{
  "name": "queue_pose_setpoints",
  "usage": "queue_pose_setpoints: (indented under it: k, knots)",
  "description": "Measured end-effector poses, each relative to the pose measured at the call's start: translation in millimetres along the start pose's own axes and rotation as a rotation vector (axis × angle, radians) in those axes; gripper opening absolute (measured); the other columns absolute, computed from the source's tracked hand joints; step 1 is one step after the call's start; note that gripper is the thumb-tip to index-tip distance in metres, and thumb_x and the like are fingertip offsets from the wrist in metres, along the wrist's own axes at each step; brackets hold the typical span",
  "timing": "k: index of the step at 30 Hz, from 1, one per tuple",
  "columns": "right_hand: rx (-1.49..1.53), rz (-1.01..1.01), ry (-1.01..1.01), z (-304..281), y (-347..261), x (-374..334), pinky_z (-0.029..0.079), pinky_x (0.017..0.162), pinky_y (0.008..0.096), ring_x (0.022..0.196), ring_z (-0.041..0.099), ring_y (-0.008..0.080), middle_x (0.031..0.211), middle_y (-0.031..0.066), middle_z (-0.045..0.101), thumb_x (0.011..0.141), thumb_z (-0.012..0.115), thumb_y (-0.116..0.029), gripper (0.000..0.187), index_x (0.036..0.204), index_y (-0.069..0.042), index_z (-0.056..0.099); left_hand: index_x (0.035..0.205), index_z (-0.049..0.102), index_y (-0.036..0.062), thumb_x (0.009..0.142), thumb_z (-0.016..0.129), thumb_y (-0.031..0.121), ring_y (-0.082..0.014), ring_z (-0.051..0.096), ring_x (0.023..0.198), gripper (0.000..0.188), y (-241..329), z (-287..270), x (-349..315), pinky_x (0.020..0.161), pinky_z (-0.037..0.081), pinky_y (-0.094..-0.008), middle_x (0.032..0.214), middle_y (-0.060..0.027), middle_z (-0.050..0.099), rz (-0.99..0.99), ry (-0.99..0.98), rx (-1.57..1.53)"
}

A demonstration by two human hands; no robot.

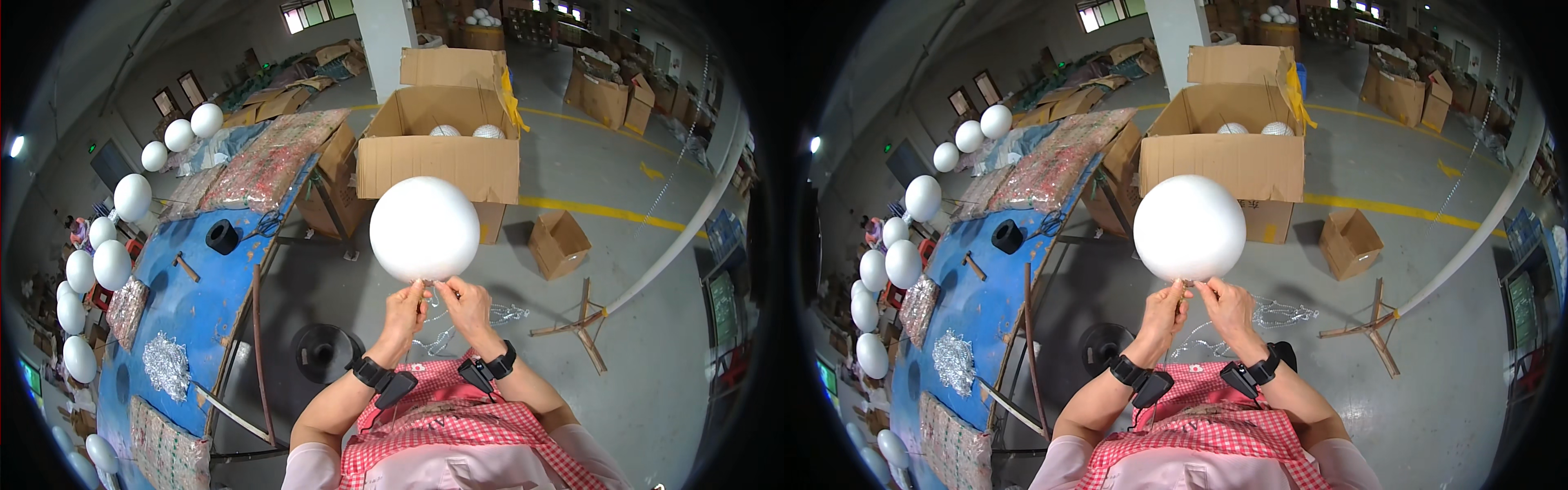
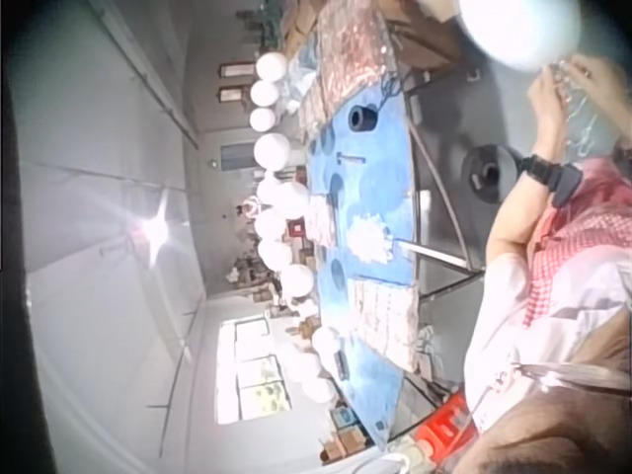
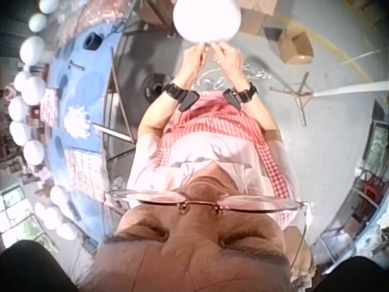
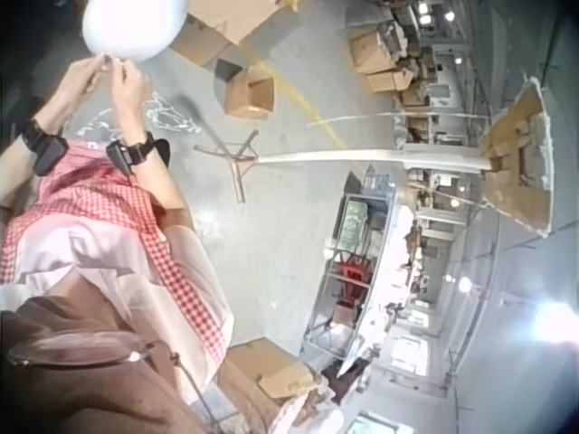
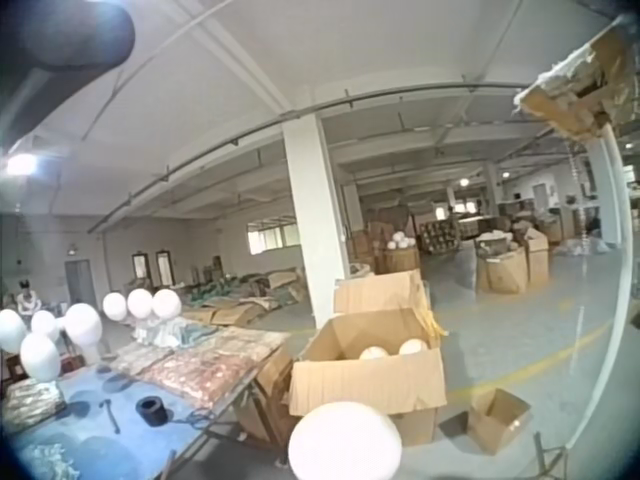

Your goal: The person picks up a white sphere on a stick and a string of beads, then wraps the beads around the sphere. They press the beads into the sphere by hand and wrap the remaining string around the stick.

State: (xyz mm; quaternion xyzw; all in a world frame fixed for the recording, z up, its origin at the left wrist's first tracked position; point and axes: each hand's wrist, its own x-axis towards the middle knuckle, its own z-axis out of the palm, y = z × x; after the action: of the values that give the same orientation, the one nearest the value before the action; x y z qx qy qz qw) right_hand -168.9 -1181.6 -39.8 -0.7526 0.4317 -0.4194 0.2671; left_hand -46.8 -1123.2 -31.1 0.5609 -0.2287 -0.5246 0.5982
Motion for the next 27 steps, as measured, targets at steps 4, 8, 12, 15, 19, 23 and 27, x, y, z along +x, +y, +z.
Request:
queue_pose_setpoints:
  k: [4,8,12,15,19,23,27]
  knots:
    - [-0.043,0.015,0.004,1,0,-1,0.041,0.046,0.0407,0.052,0.057,0.0332,0.055,0.0135,0.056,0.085,0.061,-0.035,0.033,0.068,-0.007,0.061,0.082,0.057,0.0059,0.097,0.046,0.032,-0.0043,0.033,0.040,0.032,-2,2,-2,0.035,0.019,-0.0207,0.054,0.0038,0.044,0.009,-0.009,-0.017]
    - [-0.055,0.045,-0.015,3,-2,-2,0.042,0.047,0.0404,0.053,0.058,0.0328,0.057,0.0133,0.057,0.085,0.061,-0.035,0.031,0.069,-0.007,0.062,0.083,0.056,0.0061,0.097,0.047,0.033,-0.0043,0.033,0.041,0.032,-7,3,-3,0.035,0.020,-0.0206,0.054,0.0036,0.043,0.038,-0.003,0.000]
    - [-0.010,-0.020,0.017,5,3,-4,0.043,0.048,0.0395,0.055,0.059,0.0313,0.061,0.0119,0.060,0.084,0.062,-0.031,0.025,0.073,-0.008,0.063,0.083,0.056,0.0061,0.097,0.047,0.034,-0.0045,0.033,0.041,0.032,-7,0,-2,0.035,0.020,-0.0206,0.054,0.0036,0.043,-0.006,-0.054,0.026]
    - [0.029,-0.034,0.031,8,7,-8,0.044,0.050,0.0382,0.057,0.060,0.0297,0.065,0.0104,0.061,0.083,0.063,-0.025,0.019,0.076,-0.008,0.063,0.085,0.055,0.0062,0.097,0.048,0.034,-0.0053,0.033,0.043,0.031,-6,2,-2,0.036,0.020,-0.0203,0.056,0.0031,0.043,-0.040,-0.029,0.008]
    - [0.099,-0.062,0.093,10,11,-12,0.046,0.052,0.0370,0.060,0.061,0.0285,0.071,0.0095,0.062,0.080,0.065,-0.016,0.010,0.078,-0.007,0.061,0.084,0.055,0.0065,0.096,0.048,0.035,-0.0053,0.034,0.042,0.032,-7,4,-1,0.035,0.020,-0.0202,0.055,0.0031,0.044,-0.057,-0.003,-0.018]
    - [0.165,-0.173,0.203,11,15,-15,0.047,0.053,0.0362,0.063,0.061,0.0277,0.082,0.0073,0.061,0.077,0.064,-0.005,0.006,0.082,-0.007,0.062,0.083,0.055,0.0067,0.096,0.048,0.036,-0.0052,0.034,0.042,0.032,-10,4,0,0.035,0.020,-0.0201,0.055,0.0031,0.044,-0.073,0.004,-0.028]
    - [0.099,-0.376,0.134,8,25,-15,0.047,0.052,0.0358,0.064,0.061,0.0272,0.085,0.0064,0.059,0.076,0.062,0.001,0.015,0.088,-0.008,0.064,0.083,0.056,0.0065,0.096,0.049,0.036,-0.0053,0.035,0.042,0.033,-11,6,-2,0.035,0.021,-0.0199,0.055,0.0031,0.045,-0.088,-0.012,-0.024]
